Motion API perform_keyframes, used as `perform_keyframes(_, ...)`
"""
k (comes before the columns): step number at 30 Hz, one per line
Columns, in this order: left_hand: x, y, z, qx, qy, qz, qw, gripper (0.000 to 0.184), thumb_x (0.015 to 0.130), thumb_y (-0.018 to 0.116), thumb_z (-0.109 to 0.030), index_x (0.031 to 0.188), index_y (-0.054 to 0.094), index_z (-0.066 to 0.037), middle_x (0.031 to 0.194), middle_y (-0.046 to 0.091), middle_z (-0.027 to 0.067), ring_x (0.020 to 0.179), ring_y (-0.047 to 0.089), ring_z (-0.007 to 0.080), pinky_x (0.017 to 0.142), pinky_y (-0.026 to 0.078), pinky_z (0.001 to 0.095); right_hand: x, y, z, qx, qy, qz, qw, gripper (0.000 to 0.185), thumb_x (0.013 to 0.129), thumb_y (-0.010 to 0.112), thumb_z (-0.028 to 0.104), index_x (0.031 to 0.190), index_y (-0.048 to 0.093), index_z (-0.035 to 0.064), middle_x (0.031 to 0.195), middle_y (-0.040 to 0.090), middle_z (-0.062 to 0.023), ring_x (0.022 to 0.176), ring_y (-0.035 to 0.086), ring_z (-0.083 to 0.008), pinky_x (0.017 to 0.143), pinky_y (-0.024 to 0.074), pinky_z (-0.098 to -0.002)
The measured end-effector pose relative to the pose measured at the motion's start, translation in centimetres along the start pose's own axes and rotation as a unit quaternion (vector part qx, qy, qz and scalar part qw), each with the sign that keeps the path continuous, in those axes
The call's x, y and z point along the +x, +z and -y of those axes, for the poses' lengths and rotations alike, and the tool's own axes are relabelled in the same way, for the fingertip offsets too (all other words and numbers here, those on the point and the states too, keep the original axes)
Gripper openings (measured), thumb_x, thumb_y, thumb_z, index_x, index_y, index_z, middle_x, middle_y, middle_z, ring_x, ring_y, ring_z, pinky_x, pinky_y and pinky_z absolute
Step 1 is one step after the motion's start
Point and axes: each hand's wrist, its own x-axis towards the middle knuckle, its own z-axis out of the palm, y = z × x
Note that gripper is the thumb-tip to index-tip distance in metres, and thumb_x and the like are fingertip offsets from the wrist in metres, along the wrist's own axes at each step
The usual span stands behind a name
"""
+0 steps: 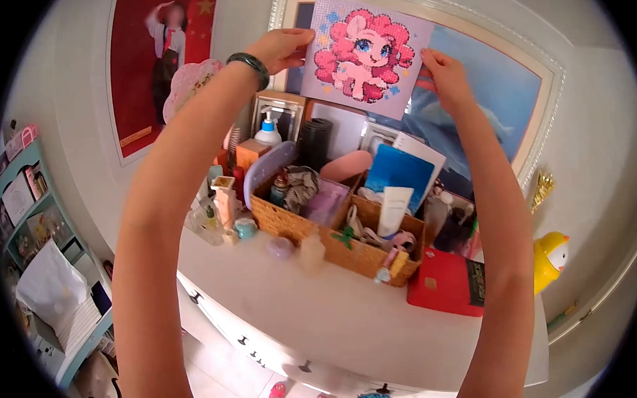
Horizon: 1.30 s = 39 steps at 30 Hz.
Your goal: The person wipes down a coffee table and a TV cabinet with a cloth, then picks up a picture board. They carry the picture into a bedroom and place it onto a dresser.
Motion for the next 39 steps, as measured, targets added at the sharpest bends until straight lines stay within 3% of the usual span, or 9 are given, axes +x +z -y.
perform_keyframes(8,5.7,-1.8,4.9,-0.016,0.029,-0.076,0.997,0.031,0.091,0.062,-0.024,0.110,0.057,0.000,0.097,0.064,0.0067,0.086,0.060,0.0156,0.079,0.050,0.0285,4.1,3.1,-3.7,-0.011,-0.004,-0.057,0.998,0.034,0.091,0.064,0.029,0.112,0.068,0.0024,0.095,0.068,-0.0060,0.074,0.064,-0.0156,0.064,0.0573,-0.0308)
perform_keyframes(13,8.3,-3.2,7.5,0.114,0.018,-0.151,0.982,0.030,0.090,0.059,-0.029,0.108,0.062,-0.005,0.087,0.059,0.0002,0.078,0.053,0.0140,0.077,0.043,0.0313,6.9,5.6,-6.4,-0.015,0.006,-0.094,0.995,0.033,0.088,0.066,0.029,0.108,0.070,0.0023,0.089,0.068,-0.0073,0.074,0.065,-0.0142,0.059,0.0579,-0.0310)
perform_keyframes(15,8.2,-2.8,7.3,0.054,0.010,-0.221,0.974,0.038,0.082,0.062,-0.029,0.086,0.066,0.008,0.080,0.067,0.0160,0.076,0.061,0.0274,0.071,0.047,0.0410,7.9,6.9,-7.7,-0.040,-0.008,-0.134,0.990,0.033,0.085,0.069,0.029,0.103,0.072,0.0016,0.083,0.070,-0.0095,0.069,0.067,-0.0152,0.058,0.0578,-0.0311)
perform_keyframes(20,11.2,-4.2,10.0,0.120,0.019,-0.182,0.976,0.042,0.083,0.062,-0.031,0.093,0.066,0.009,0.090,0.068,0.0226,0.083,0.062,0.0322,0.075,0.047,0.0419,10.2,9.8,-10.9,-0.115,-0.042,-0.165,0.979,0.030,0.084,0.066,0.033,0.092,0.076,0.0055,0.069,0.071,-0.0089,0.057,0.068,-0.0192,0.061,0.0558,-0.0307)
perform_keyframes(22,13.0,-5.1,11.9,0.095,0.040,-0.171,0.980,0.045,0.084,0.060,-0.032,0.094,0.065,0.011,0.093,0.068,0.0249,0.087,0.063,0.0357,0.077,0.046,0.0432,10.7,10.5,-11.4,-0.159,-0.014,-0.147,0.976,0.032,0.089,0.065,0.026,0.104,0.070,-0.0015,0.089,0.069,-0.0091,0.077,0.067,-0.0186,0.058,0.0607,-0.0334)
perform_keyframes(24,13.8,-5.5,12.9,0.108,0.036,-0.184,0.976,0.046,0.085,0.056,-0.033,0.094,0.065,0.011,0.095,0.067,0.0274,0.090,0.062,0.0395,0.079,0.045,0.0449,10.5,11.5,-11.5,-0.169,-0.032,-0.172,0.970,0.029,0.087,0.066,0.027,0.100,0.073,0.0018,0.082,0.070,-0.0083,0.070,0.068,-0.0181,0.056,0.0601,-0.0322)
perform_keyframes(26,14.5,-6.1,14.0,0.121,0.032,-0.197,0.973,0.047,0.086,0.052,-0.035,0.094,0.065,0.010,0.097,0.066,0.0300,0.093,0.062,0.0434,0.082,0.045,0.0465,10.3,12.5,-11.3,-0.231,-0.085,-0.215,0.945,0.027,0.082,0.067,0.038,0.087,0.076,0.0129,0.078,0.071,-0.0137,0.073,0.069,-0.0306,0.074,0.0534,-0.0406)
perform_keyframes(28,15.0,-6.8,14.8,0.128,0.042,-0.186,0.973,0.049,0.087,0.047,-0.037,0.095,0.065,0.008,0.103,0.061,0.0343,0.100,0.057,0.0478,0.086,0.043,0.0483,10.1,13.2,-10.8,-0.241,-0.051,-0.221,0.944,0.023,0.081,0.069,0.036,0.087,0.076,0.0147,0.083,0.071,-0.0143,0.079,0.068,-0.0343,0.074,0.0530,-0.0415)
perform_keyframes(39,14.2,-6.7,13.6,0.145,-0.004,-0.205,0.968,0.057,0.088,0.045,-0.041,0.100,0.064,0.011,0.110,0.059,0.0352,0.108,0.057,0.0464,0.094,0.043,0.0444,7.2,14.4,-7.9,-0.401,-0.156,-0.247,0.869,0.028,0.086,0.068,0.027,0.082,0.065,-0.0006,0.082,0.067,-0.0235,0.083,0.066,-0.0401,0.074,0.0515,-0.0476)
